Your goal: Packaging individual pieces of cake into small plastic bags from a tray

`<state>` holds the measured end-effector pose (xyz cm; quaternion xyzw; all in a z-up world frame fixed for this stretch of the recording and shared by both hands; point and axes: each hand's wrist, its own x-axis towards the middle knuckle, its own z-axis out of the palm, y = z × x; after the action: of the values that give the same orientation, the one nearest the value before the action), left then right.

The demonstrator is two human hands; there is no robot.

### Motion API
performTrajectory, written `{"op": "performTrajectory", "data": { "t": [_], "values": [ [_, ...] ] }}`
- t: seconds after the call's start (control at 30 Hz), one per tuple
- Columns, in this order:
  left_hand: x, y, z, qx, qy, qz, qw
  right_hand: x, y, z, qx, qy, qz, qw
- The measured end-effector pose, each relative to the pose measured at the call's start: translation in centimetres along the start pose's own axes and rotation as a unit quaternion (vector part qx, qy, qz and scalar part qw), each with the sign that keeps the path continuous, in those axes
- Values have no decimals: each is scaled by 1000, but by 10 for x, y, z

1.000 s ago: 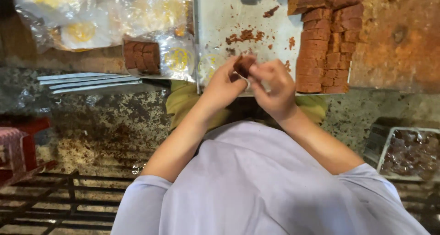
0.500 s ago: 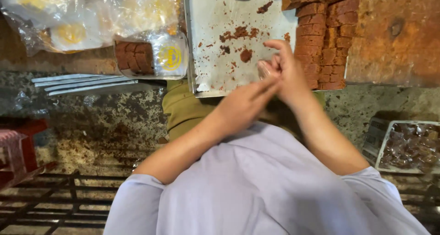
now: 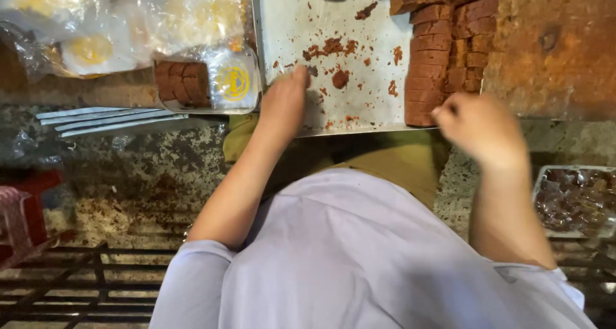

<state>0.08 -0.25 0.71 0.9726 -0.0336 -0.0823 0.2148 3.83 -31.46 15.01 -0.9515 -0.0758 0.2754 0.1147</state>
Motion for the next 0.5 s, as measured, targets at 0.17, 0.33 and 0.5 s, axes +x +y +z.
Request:
{"op": "performTrajectory", "data": {
  "t": [0.17, 0.33, 0.5],
  "values": [
    [-5, 31, -18, -183, -18, 18, 983, -11, -11, 64, 297, 51, -125, 945],
    [-26, 30, -52, -223, 63, 38, 972, 1, -33, 17, 126, 165, -64, 976],
    [-46, 10, -69, -282, 95, -5, 955, 3, -65, 40, 28, 3, -25, 999]
  ]
}}
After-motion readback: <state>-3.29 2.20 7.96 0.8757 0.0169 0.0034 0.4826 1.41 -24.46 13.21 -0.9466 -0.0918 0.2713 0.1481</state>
